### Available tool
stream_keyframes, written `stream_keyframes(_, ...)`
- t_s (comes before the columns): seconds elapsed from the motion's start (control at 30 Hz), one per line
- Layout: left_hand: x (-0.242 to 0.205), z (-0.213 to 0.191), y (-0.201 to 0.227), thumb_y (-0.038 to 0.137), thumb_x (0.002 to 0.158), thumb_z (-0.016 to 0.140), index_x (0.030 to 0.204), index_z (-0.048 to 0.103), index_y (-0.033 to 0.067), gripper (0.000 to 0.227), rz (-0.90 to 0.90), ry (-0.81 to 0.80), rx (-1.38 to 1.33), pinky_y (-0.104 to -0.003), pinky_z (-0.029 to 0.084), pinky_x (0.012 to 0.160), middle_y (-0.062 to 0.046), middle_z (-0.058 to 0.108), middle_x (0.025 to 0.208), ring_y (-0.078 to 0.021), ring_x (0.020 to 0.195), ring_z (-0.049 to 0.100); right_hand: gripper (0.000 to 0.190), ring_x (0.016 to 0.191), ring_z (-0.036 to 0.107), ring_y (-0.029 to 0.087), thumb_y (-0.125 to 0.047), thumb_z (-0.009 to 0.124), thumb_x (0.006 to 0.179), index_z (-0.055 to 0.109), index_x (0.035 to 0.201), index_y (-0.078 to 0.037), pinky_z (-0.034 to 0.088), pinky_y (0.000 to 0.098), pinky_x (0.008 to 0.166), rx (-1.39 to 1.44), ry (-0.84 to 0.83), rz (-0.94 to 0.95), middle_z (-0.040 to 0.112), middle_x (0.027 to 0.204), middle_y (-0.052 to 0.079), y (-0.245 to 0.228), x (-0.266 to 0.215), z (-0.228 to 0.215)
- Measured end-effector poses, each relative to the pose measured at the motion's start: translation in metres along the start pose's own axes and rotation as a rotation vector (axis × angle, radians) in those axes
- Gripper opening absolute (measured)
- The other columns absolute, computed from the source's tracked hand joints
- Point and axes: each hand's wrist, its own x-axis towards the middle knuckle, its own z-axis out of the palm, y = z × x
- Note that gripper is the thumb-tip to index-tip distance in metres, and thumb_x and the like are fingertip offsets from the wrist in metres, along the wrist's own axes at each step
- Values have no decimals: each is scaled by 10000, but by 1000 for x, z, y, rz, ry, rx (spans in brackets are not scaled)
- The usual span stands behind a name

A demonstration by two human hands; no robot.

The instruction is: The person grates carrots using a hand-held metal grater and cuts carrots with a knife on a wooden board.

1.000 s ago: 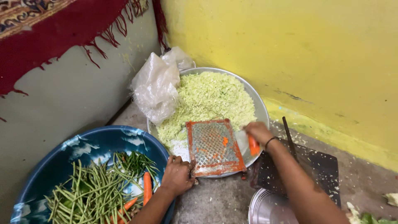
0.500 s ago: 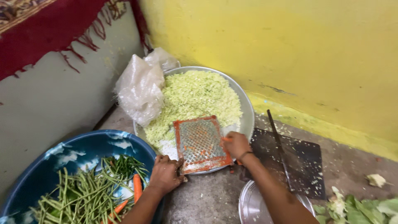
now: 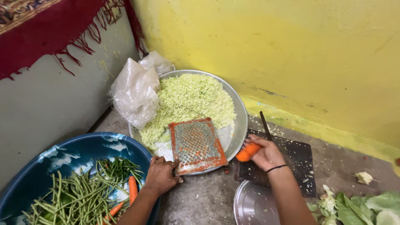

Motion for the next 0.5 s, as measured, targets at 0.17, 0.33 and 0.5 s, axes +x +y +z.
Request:
stream_keyframes(0.17, -1, -7, 4, 408, 662, 871, 1213, 743, 164, 616, -19, -18, -16, -451, 347, 1082, -127, 744, 921, -288, 1056, 615, 261, 1099, 714, 346, -157, 628, 890, 608, 1078, 23, 569, 470, 992, 88, -22, 172, 736, 1091, 220, 41, -31, 80)
stream_keyframes(0.33, -2, -10, 6, 434, 649, 878, 1192, 739, 166, 621, -40, -49, -19, -446, 351, 1083, -129, 734, 919, -280, 1058, 617, 278, 963, 711, 292, -338, 715, 950, 621, 1080, -111, 599, 343, 808, 117, 54, 212, 721, 1051, 121, 67, -44, 96)
stream_keyframes(0.5, -2, -1, 2, 391, 676, 858, 1178, 752, 162, 561, -5, 19, -22, -450, 349, 1088, -116, 745, 922, -280, 1046, 623, 292, 852, 727, 279, -291, 724, 905, 647, 1063, -57, 596, 398, 737, 91, 24, 213, 736, 951, 134, 63, -43, 95)
